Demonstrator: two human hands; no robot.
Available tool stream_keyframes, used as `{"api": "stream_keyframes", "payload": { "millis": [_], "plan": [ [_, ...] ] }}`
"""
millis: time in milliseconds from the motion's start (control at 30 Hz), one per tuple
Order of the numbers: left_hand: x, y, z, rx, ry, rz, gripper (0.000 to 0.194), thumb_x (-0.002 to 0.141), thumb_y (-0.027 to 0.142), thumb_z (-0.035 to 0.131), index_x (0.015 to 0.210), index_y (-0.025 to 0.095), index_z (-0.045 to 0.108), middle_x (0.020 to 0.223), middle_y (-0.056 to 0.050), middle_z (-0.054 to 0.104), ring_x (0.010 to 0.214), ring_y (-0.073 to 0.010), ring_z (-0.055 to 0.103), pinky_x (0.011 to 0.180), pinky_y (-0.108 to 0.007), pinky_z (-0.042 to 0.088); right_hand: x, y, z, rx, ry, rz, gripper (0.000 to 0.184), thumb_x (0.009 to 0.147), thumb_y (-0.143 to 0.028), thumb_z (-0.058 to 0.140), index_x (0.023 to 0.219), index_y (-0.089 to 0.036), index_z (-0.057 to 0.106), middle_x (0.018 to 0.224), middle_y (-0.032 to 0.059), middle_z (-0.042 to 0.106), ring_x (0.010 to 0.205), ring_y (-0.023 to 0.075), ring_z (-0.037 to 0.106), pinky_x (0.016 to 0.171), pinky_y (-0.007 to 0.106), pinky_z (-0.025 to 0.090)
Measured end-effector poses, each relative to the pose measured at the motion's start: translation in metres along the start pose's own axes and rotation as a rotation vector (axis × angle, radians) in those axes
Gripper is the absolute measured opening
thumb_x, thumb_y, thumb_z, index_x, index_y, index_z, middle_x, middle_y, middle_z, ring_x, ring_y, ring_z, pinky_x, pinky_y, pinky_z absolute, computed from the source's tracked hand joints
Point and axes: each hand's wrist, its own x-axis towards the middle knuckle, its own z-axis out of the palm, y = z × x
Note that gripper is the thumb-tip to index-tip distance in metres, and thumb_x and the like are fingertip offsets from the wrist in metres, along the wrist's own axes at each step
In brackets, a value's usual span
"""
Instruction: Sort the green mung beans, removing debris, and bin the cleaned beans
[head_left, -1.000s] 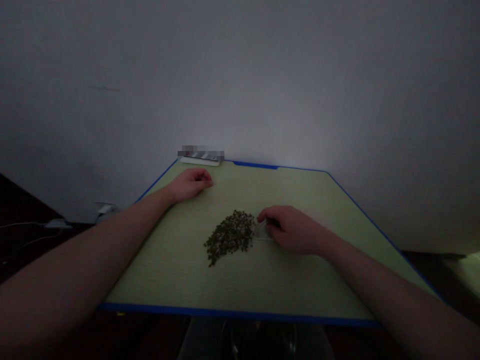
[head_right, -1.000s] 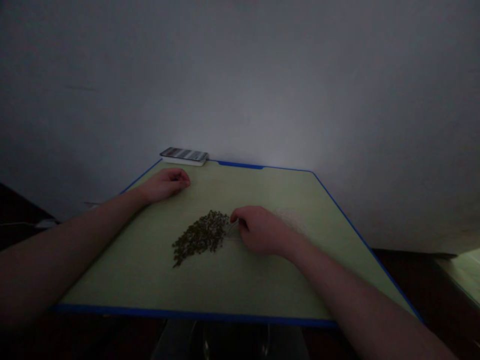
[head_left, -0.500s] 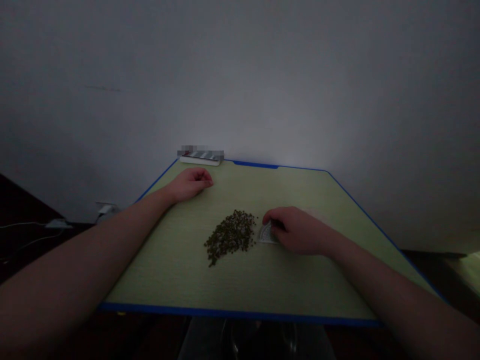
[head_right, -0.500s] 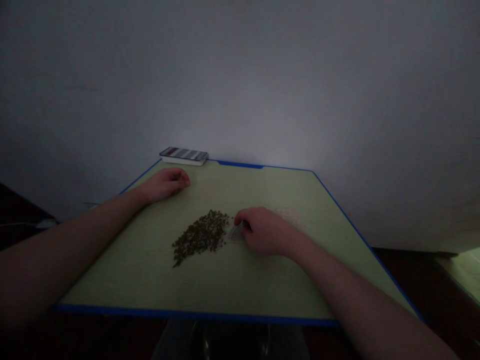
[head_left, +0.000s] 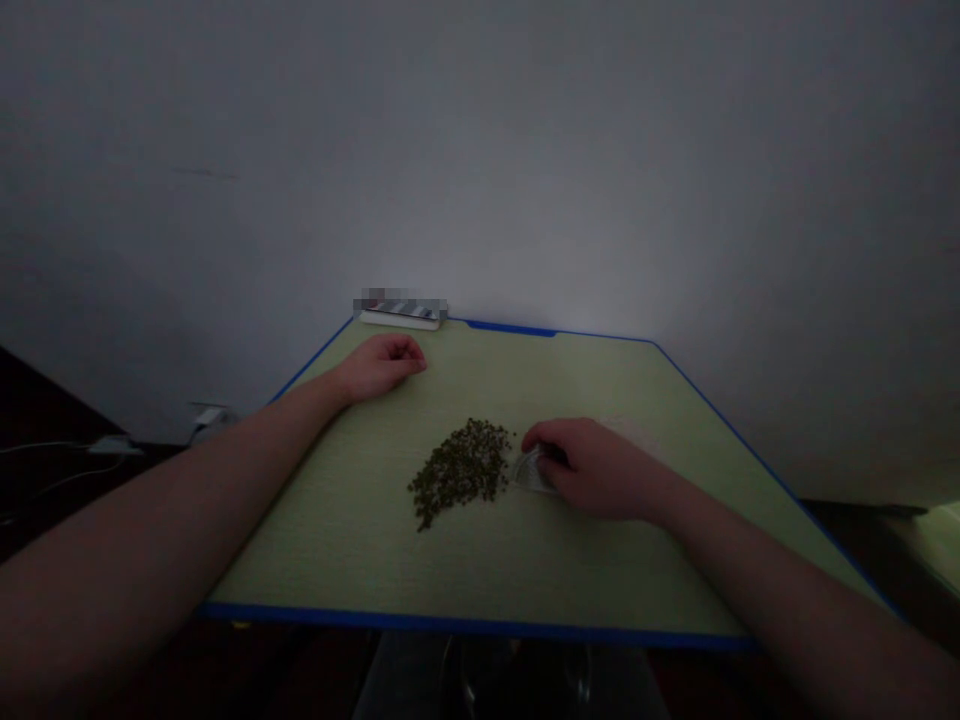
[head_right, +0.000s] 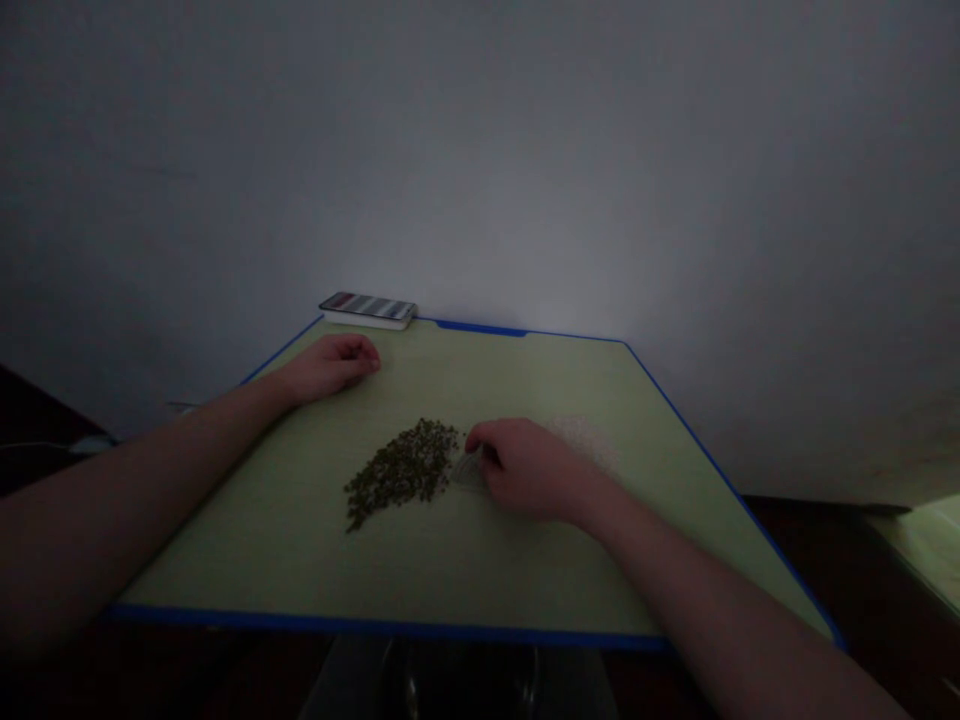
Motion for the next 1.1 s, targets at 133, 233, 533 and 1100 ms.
{"api": "stream_keyframes", "payload": {
  "millis": [133, 233, 533, 1100],
  "plan": [
    [0.001, -0.003, 0.0, -0.003, 0.008, 0.007, 0.018, 0.069, 0.034, 0.066, 0.075, 0.018, 0.061, 0.053, 0.005, 0.047, 0.048, -0.0094, 0.04, 0.047, -0.023, 0.03, 0.002, -0.001, 0.002, 0.012, 0.024, -0.026, 0.034, 0.083, -0.012, 0.051, 0.11, -0.016, 0.073, 0.088, 0.0079, 0.074, 0.072, 0.0175, 0.062, 0.069, 0.028, 0.043],
    [0.001, -0.003, 0.0, -0.017, 0.011, 0.008, 0.018, 0.069, 0.034, 0.066, 0.074, 0.018, 0.06, 0.053, 0.005, 0.046, 0.048, -0.0095, 0.04, 0.047, -0.023, 0.03, 0.003, -0.001, 0.003, 0.018, 0.021, -0.048, 0.036, 0.082, -0.01, 0.052, 0.11, -0.016, 0.073, 0.093, 0.0086, 0.075, 0.078, 0.0184, 0.064, 0.073, 0.029, 0.044],
    [-0.001, 0.002, 0.0, -0.005, 0.012, -0.031, 0.016, 0.068, 0.033, 0.065, 0.075, 0.018, 0.06, 0.052, 0.005, 0.046, 0.048, -0.0104, 0.04, 0.047, -0.024, 0.03, -0.003, -0.001, -0.002, 0.029, -0.062, -0.053, 0.034, 0.08, -0.011, 0.053, 0.106, -0.017, 0.074, 0.091, 0.0072, 0.074, 0.078, 0.0186, 0.064, 0.072, 0.029, 0.045],
    [0.002, -0.005, 0.0, -0.022, 0.003, 0.0, 0.018, 0.069, 0.034, 0.065, 0.075, 0.017, 0.059, 0.052, 0.006, 0.046, 0.048, -0.0093, 0.04, 0.047, -0.022, 0.03, -0.017, -0.012, -0.006, 0.054, -0.151, -0.11, 0.031, 0.08, -0.011, 0.054, 0.102, -0.018, 0.075, 0.082, 0.0047, 0.074, 0.068, 0.0153, 0.06, 0.063, 0.026, 0.041]
  ]
}}
